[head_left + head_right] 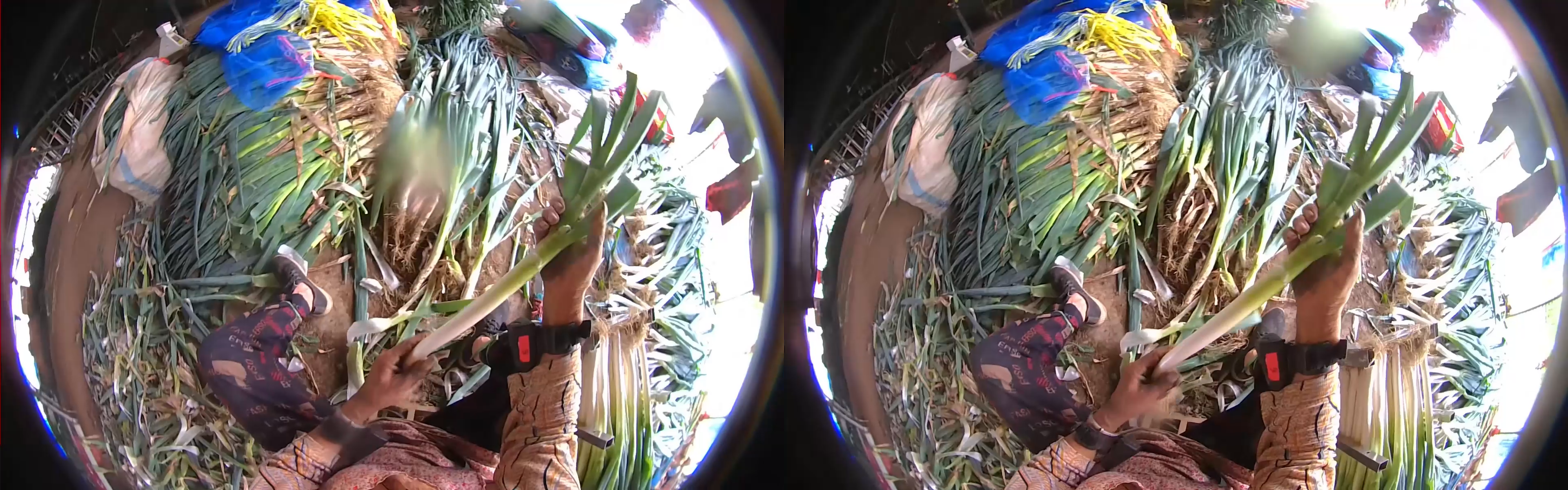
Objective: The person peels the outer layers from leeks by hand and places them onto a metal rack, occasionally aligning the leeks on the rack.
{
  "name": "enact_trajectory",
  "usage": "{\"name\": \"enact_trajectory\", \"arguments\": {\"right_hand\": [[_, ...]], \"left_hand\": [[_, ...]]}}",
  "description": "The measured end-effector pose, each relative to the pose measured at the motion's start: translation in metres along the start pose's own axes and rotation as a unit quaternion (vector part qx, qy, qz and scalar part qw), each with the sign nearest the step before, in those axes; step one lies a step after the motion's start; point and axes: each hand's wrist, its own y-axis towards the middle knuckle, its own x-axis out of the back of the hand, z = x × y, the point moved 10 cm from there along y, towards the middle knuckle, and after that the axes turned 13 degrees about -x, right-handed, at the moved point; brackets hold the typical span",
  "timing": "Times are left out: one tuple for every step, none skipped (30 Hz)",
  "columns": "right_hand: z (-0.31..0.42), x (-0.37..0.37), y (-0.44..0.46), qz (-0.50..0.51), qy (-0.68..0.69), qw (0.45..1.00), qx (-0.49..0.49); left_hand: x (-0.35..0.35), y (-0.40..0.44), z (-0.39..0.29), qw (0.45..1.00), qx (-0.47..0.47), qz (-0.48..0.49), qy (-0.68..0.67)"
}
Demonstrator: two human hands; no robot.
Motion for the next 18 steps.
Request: {"name": "enact_trajectory", "arguments": {"right_hand": [[0.002,-0.007,-0.003,0.022,-0.012,1.0,0.007],[0.002,-0.011,-0.006,0.044,-0.023,0.999,0.012],[0.0,-0.016,-0.007,0.145,-0.042,0.988,-0.009],[-0.002,-0.01,-0.005,0.147,-0.031,0.989,-0.011],[-0.007,-0.013,-0.006,0.148,-0.019,0.989,-0.011],[-0.009,-0.015,-0.006,0.15,-0.008,0.989,-0.01],[-0.011,-0.006,-0.003,0.126,-0.011,0.992,-0.022],[-0.015,-0.006,-0.001,0.12,0.004,0.992,-0.036],[-0.022,-0.012,-0.001,0.148,0.06,0.986,-0.057],[-0.029,-0.018,-0.003,0.174,0.117,0.974,-0.079],[-0.031,-0.02,-0.003,0.181,0.118,0.973,-0.084],[-0.035,-0.022,-0.004,0.188,0.119,0.971,-0.09],[-0.038,-0.024,-0.005,0.195,0.121,0.969,-0.096],[-0.04,-0.021,-0.003,0.177,0.094,0.976,-0.087],[-0.042,-0.016,-0.001,0.159,0.067,0.982,-0.078],[-0.044,-0.013,0.0,0.141,0.039,0.987,-0.068],[-0.047,-0.012,-0.001,0.113,0.018,0.991,-0.064],[-0.05,-0.006,0.001,0.081,-0.004,0.995,-0.057]], "left_hand": [[-0.011,-0.011,0.018,0.967,0.053,0.022,-0.249],[-0.013,-0.014,0.021,0.959,0.077,0.038,-0.269],[-0.016,-0.018,0.023,0.95,0.101,0.054,-0.289],[-0.019,-0.023,0.025,0.94,0.125,0.071,-0.308],[-0.023,-0.027,0.028,0.933,0.134,0.122,-0.311],[-0.027,-0.037,0.043,0.896,0.165,0.135,-0.39],[-0.031,-0.05,0.062,0.851,0.193,0.147,-0.466],[-0.032,-0.051,0.065,0.84,0.203,0.147,-0.48],[-0.034,-0.053,0.067,0.829,0.214,0.148,-0.495],[-0.03,-0.054,0.074,0.857,0.209,0.139,-0.45],[-0.024,-0.054,0.076,0.883,0.19,0.13,-0.409],[-0.02,-0.051,0.07,0.907,0.172,0.12,-0.366],[-0.019,-0.037,0.042,0.928,0.14,0.112,-0.327],[-0.016,-0.022,0.022,0.946,0.107,0.104,-0.286],[-0.009,-0.007,0.019,0.975,0.073,0.114,-0.174],[-0.007,0.011,-0.012,0.994,0.03,0.099,-0.044],[-0.008,0.03,-0.045,0.993,-0.014,0.082,0.087],[-0.009,0.051,-0.069,0.961,-0.193,0.042,0.193]]}}
